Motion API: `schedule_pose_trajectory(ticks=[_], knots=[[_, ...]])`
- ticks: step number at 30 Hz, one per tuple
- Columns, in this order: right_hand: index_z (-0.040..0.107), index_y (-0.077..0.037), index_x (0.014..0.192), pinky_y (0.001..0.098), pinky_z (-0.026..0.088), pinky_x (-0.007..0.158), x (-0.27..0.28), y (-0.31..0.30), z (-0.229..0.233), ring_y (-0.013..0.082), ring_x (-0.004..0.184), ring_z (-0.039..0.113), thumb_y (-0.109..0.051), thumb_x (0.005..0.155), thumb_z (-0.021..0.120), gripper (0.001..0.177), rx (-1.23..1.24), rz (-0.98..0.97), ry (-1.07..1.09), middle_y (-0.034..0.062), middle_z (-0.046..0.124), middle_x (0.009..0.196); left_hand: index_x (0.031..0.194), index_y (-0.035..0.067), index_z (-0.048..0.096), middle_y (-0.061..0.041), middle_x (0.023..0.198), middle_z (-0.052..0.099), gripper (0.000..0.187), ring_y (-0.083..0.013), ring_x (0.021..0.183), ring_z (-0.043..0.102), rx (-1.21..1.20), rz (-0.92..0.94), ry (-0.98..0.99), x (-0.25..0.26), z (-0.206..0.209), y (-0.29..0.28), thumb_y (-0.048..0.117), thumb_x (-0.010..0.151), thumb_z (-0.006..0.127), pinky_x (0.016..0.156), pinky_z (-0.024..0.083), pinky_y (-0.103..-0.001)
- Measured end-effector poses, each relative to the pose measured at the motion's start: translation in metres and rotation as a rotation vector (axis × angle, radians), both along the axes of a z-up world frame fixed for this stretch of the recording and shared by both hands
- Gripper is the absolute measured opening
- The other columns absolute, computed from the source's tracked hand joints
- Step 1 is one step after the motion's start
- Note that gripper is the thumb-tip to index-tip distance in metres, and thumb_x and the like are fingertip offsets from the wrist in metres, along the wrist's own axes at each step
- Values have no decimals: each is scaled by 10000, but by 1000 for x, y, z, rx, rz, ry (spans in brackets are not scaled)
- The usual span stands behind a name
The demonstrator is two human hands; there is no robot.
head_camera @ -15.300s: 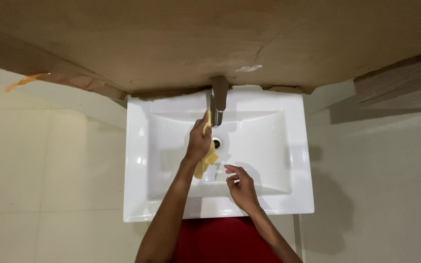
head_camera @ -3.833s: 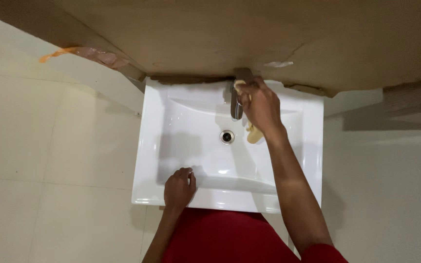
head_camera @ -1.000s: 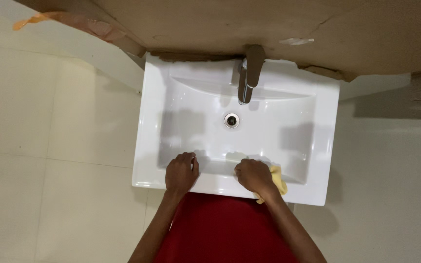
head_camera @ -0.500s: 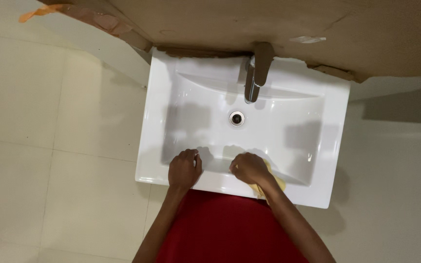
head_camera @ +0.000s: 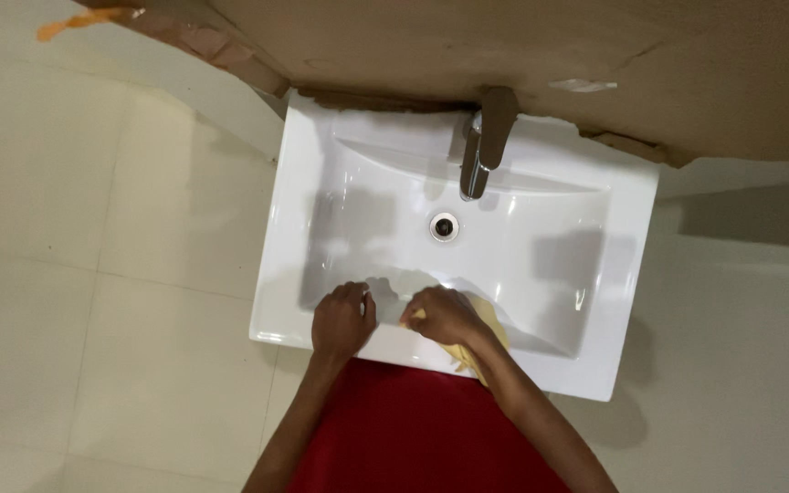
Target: The person cleans a sink and a faucet using a cloth.
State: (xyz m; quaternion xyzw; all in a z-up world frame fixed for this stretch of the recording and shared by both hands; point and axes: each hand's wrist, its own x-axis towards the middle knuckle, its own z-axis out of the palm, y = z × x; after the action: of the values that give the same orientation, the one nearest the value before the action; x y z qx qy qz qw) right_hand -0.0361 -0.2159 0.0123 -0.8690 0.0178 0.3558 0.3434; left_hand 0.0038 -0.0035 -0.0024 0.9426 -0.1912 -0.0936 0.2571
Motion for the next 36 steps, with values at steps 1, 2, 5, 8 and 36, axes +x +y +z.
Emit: schedule_pose_trajectory(ticks=[1,2,5,8,36], knots=[[832,-193,928,416,561,896,3,3,-4,245,977,733,-210,807,752,146,38,-28,-3,66,791,1026,977,5,741,-160,900,749,162,-313,724,711,-15,-5,-49,-2,1,1,121,904,654,679,578,-416],[832,-196,912,401,567,891,8,5,-11,228,951,757,-207,805,737,144,75,-62,-14,52,808,1012,977,5,741,-160,900,749,162,-313,724,711,-18,-7,-50,-2,1,0,121,904,654,679,578,-416],[841,-190,915,394,572,889,19,11,-27,249,941,755,-219,812,742,146,195,-167,-2,87,801,960,964,6,743,-158,895,752,157,-307,725,717,-20,7,-41,-4,1,-2,122,899,658,664,583,-403],[847,-180,885,401,574,867,20,9,-24,262,928,739,-196,774,748,149,159,-156,-4,76,770,977,976,6,743,-158,903,750,166,-306,709,716,25,10,9,-3,0,-1,130,905,659,654,583,-399],[836,-201,878,399,566,914,4,-12,-31,242,949,753,-228,794,750,122,34,-77,33,42,808,977,954,16,738,-125,864,742,145,-273,724,707,-47,-21,-32,-3,4,-2,124,925,644,667,565,-394]])
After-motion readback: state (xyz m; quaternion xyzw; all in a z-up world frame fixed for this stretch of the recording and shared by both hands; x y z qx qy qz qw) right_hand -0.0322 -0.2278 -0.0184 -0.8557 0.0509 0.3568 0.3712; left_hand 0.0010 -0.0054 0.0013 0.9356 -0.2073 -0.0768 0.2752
